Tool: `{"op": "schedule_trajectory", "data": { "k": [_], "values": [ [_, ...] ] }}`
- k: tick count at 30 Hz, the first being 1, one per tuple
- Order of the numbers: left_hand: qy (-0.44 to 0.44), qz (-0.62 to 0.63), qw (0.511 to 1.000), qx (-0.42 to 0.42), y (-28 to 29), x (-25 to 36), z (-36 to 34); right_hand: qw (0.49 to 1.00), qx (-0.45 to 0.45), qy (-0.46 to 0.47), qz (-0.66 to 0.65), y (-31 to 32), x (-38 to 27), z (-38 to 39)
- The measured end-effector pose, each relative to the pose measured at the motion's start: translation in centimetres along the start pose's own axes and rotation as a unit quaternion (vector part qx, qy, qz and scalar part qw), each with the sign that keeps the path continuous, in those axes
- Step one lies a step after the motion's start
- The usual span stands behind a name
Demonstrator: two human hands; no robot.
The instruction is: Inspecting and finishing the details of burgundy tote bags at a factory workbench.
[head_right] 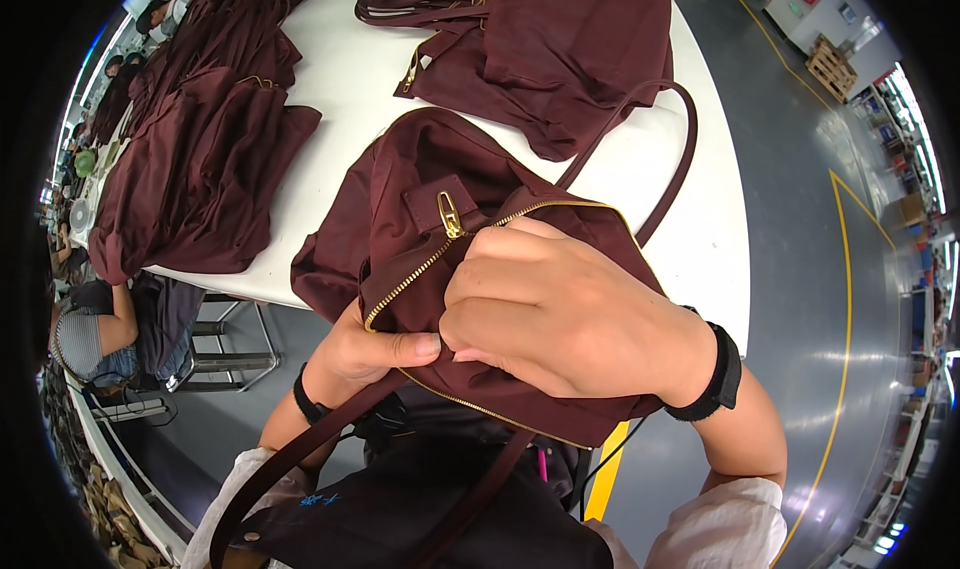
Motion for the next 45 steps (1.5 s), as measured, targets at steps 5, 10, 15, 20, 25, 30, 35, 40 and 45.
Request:
{"op": "schedule_trajectory", "data": {
  "k": [5, 10, 15, 20, 25, 30, 35, 40, 45],
  "values": [
    [0.001, -0.004, 1.000, -0.008, 0.0, 0.0, 0.0, 0.997, -0.013, -0.026, -0.068, -0.5, 0.6, 0.1],
    [-0.012, -0.015, 1.000, -0.010, 0.2, 0.0, 0.0, 0.994, -0.011, -0.050, -0.096, -0.7, 1.0, 0.5],
    [-0.019, -0.021, 1.000, -0.001, 0.2, 0.1, 0.1, 0.993, 0.043, -0.072, -0.085, -0.1, 1.1, 0.9],
    [-0.027, -0.031, 0.999, 0.001, -0.2, 0.7, 0.2, 0.995, 0.064, -0.057, -0.042, 0.4, 0.7, 0.8],
    [-0.033, -0.082, 0.996, 0.019, -0.5, 0.9, 0.3, 0.996, 0.046, -0.067, -0.025, 0.6, 0.4, 0.5],
    [-0.047, -0.109, 0.992, 0.035, -0.4, 0.8, 0.3, 0.995, 0.037, -0.090, -0.034, 0.3, 0.5, 0.7],
    [-0.069, -0.104, 0.992, 0.014, -0.5, 1.0, 0.4, 0.990, 0.055, -0.118, -0.056, 0.3, 0.8, 1.3],
    [-0.073, -0.127, 0.989, 0.020, -0.4, 1.1, 0.5, 0.992, 0.076, -0.099, -0.032, 0.8, 0.6, 1.0],
    [-0.068, -0.172, 0.982, 0.028, -0.8, 1.3, 0.6, 0.994, 0.047, -0.085, -0.046, 1.0, 0.7, 0.6]
  ]
}}
Point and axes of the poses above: each hand's wrist, its own z-axis away from the middle knuckle, its own y-axis out of the back of the hand, x = y × z, the point moved 8 cm from there along -z, towards the middle knuckle, and after that the axes turned 7 degrees about y, right-handed, at the moved point
